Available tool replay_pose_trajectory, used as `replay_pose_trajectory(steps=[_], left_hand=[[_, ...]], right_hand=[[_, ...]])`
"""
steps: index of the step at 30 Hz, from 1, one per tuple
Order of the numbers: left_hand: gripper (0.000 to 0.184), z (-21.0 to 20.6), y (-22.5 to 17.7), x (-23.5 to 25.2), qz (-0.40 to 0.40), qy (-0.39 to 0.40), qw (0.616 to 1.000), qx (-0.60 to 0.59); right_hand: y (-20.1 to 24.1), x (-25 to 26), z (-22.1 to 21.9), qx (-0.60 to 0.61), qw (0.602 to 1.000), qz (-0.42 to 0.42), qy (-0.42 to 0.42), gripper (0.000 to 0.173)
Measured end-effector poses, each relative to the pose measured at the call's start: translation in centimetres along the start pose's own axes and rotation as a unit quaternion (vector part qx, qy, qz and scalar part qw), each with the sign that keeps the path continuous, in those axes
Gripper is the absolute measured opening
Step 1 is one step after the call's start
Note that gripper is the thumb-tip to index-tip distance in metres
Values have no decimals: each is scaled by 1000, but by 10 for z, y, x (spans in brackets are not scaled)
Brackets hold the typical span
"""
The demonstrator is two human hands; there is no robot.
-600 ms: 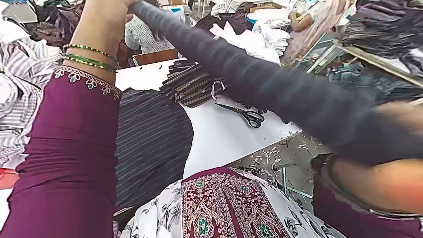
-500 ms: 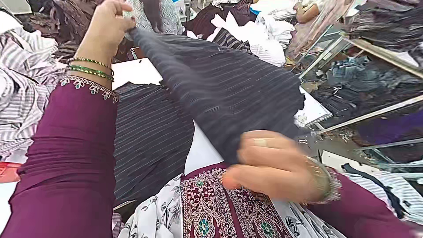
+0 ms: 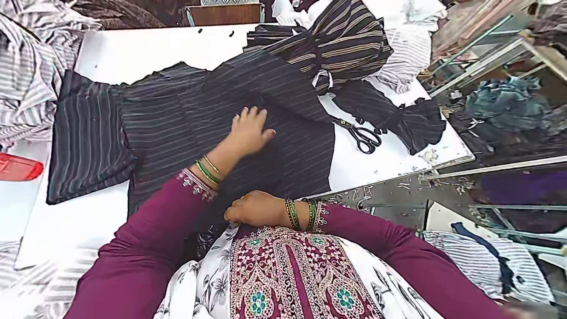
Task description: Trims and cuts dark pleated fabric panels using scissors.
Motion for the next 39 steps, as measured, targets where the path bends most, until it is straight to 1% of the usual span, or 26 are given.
replay_pose_trajectory(steps=[1,3,4,5,7,8,10,12,13,14,15,16,17,18,19,21,23,24,26,27,28,30,33,36,37,39], left_hand=[[72,-22,-4,-6,5,18,1000,11],[87,-61,4,-15,13,33,998,52],[93,-76,11,-19,7,35,996,85],[97,-85,16,-24,-8,17,993,114],[102,-88,19,-35,-29,1,992,127],[104,-89,18,-41,-44,-7,992,122],[108,-93,9,-54,-97,-44,989,102],[108,-94,-13,-71,-156,-76,983,67],[105,-94,-28,-79,-174,-81,980,51],[97,-94,-41,-87,-188,-83,978,33],[84,-95,-51,-93,-197,-83,977,15],[67,-97,-55,-95,-202,-84,976,0],[50,-100,-55,-96,-204,-98,974,-9],[37,-102,-52,-96,-204,-122,971,-17],[28,-102,-48,-96,-201,-148,968,-29],[23,-100,-40,-97,-193,-185,962,-51],[22,-98,-36,-98,-189,-198,960,-57],[22,-98,-36,-99,-185,-192,962,-53],[27,-97,-39,-98,-168,-151,973,-40],[28,-97,-41,-98,-161,-133,977,-33],[28,-96,-43,-99,-155,-120,980,-26],[23,-95,-45,-100,-152,-116,981,-16],[20,-93,-45,-103,-160,-146,976,-8],[20,-93,-46,-103,-163,-156,974,-3],[20,-94,-46,-103,-160,-151,975,-4],[20,-94,-44,-102,-150,-122,981,-22]], right_hand=[[3,1,-3,16,1000,7,21,16],[7,-1,0,44,997,2,64,18],[8,-7,7,49,996,-8,70,19],[6,-17,18,37,998,-16,49,19],[-7,-49,55,-19,997,-52,-61,20],[-21,-71,75,-40,987,-91,-126,22],[-56,-124,117,-58,950,-204,-227,24],[-83,-171,149,-66,906,-303,-287,22],[-89,-189,160,-62,888,-339,-304,20],[-92,-202,165,-52,873,-369,-313,18],[-94,-212,167,-46,864,-389,-316,16],[-95,-219,168,-47,860,-397,-317,15],[-96,-225,170,-53,858,-402,-316,16],[-96,-233,173,-68,855,-404,-317,17],[-97,-242,178,-90,849,-408,-323,19],[-102,-265,193,-146,825,-425,-341,23],[-111,-287,205,-202,800,-455,-334,28],[-119,-297,207,-209,791,-484,-310,31],[-137,-311,200,-197,771,-555,-241,36],[-140,-313,196,-199,764,-576,-212,38],[-140,-313,193,-210,759,-585,-194,39],[-134,-310,192,-212,756,-588,-193,37],[-129,-310,190,-205,759,-587,-195,33],[-123,-302,185,-194,760,-601,-154,34],[-122,-299,183,-193,761,-604,-135,35],[-121,-295,179,-183,754,-622,-101,45]])
Point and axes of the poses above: each hand's wrist, its own x-axis towards the middle knuckle, its own z-axis out of the back of the hand, y = z × x, the point moved 8 cm from there along x, towards the middle knuckle, and after that the axes turned 1 degree about z, right-handed, at the moved point
